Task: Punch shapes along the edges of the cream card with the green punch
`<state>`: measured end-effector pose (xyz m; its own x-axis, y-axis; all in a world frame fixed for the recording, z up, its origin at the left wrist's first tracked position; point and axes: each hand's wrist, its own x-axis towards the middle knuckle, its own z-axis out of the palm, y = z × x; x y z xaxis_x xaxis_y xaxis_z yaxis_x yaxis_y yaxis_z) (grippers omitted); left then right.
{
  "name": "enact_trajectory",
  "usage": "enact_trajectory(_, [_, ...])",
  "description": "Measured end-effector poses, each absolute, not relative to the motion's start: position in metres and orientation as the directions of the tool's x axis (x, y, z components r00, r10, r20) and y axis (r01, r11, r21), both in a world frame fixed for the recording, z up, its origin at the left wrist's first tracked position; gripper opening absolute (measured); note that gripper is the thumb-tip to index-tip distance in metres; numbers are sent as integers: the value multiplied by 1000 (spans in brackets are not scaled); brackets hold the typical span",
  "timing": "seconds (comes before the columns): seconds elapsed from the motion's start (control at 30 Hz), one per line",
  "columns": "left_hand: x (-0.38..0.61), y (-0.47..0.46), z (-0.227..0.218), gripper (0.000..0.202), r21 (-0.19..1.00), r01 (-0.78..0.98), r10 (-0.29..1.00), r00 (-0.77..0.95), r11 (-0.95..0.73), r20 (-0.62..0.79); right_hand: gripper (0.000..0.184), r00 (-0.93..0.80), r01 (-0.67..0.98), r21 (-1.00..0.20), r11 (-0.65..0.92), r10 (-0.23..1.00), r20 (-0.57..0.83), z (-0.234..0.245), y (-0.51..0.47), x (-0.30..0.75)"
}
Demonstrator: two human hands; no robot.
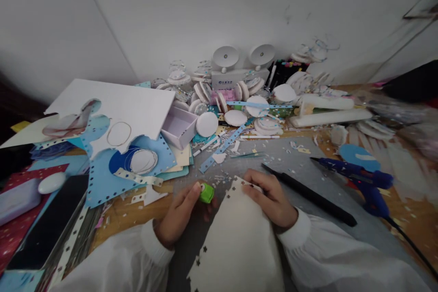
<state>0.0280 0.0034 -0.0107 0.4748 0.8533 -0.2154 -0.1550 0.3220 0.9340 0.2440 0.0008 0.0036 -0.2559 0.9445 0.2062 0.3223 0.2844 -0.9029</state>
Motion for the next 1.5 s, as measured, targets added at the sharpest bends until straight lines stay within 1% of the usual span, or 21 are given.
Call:
enact_trajectory(0.1, [31,3,-10,59,888,-208,840,466,410,-278,30,-220,383,-886,263,957,190,3,2,243])
enact_trajectory(0.23, [36,5,-6,61,767,-385,839,414,514,-353,30,-204,550,-801,236,968,145,0,1,238])
enact_trajectory(0.37, [32,9,-4,63,754,-386,823,444,531,-353,28,-230,721,-648,245,967,109,-4,-2,233])
enact_trajectory(0.43, [29,12,-3,61,745,-408,830,433,528,-351,28,-230,795,-539,278,961,156,-6,-3,232])
enact_trajectory(0.5, [28,13,-3,59,722,-446,837,414,529,-358,27,-232,853,-412,320,940,249,-7,-3,232])
enact_trajectory(0.57, [28,15,-3,57,705,-462,835,406,538,-371,19,-243,871,-330,365,903,355,-6,-2,232])
enact_trajectory(0.6, [28,15,-4,57,698,-464,831,407,545,-379,15,-242,869,-314,381,883,402,-5,-2,232])
enact_trajectory(0.63, [28,15,-4,56,692,-464,826,409,553,-387,19,-241,863,-309,399,864,443,-3,-1,232])
enact_trajectory(0.7, [29,15,-5,55,682,-468,821,412,563,-395,36,-289,837,-290,464,825,487,0,-2,229])
enact_trajectory(0.77, [30,14,-6,51,675,-490,831,394,552,-393,46,-428,778,-242,580,771,471,2,-3,226])
enact_trajectory(0.83, [30,13,-7,47,670,-520,847,373,529,-379,48,-574,700,-197,687,704,418,3,-5,222])
enact_trajectory(0.87, [30,13,-8,45,667,-530,851,368,523,-374,47,-611,680,-183,710,687,393,3,-6,220])
enact_trajectory(0.93, [30,14,-8,45,662,-527,845,374,533,-382,43,-608,693,-175,700,697,380,2,-6,218])
enact_trajectory(1.0, [30,14,-7,47,660,-502,828,383,559,-409,39,-557,725,-194,661,728,399,0,-6,219])
enact_trajectory(1.17, [30,16,-4,54,668,-475,817,398,573,-417,33,-462,713,-297,635,744,483,-6,-1,222])
enact_trajectory(1.33, [29,14,-6,51,680,-480,826,412,555,-384,27,-323,693,-442,569,793,516,-20,6,225])
enact_trajectory(1.43, [28,14,-7,50,689,-479,832,414,544,-369,18,-245,705,-481,521,816,524,-24,8,227])
enact_trajectory(1.5, [28,14,-8,48,696,-477,836,410,537,-364,14,-204,738,-478,476,833,515,-23,9,229])
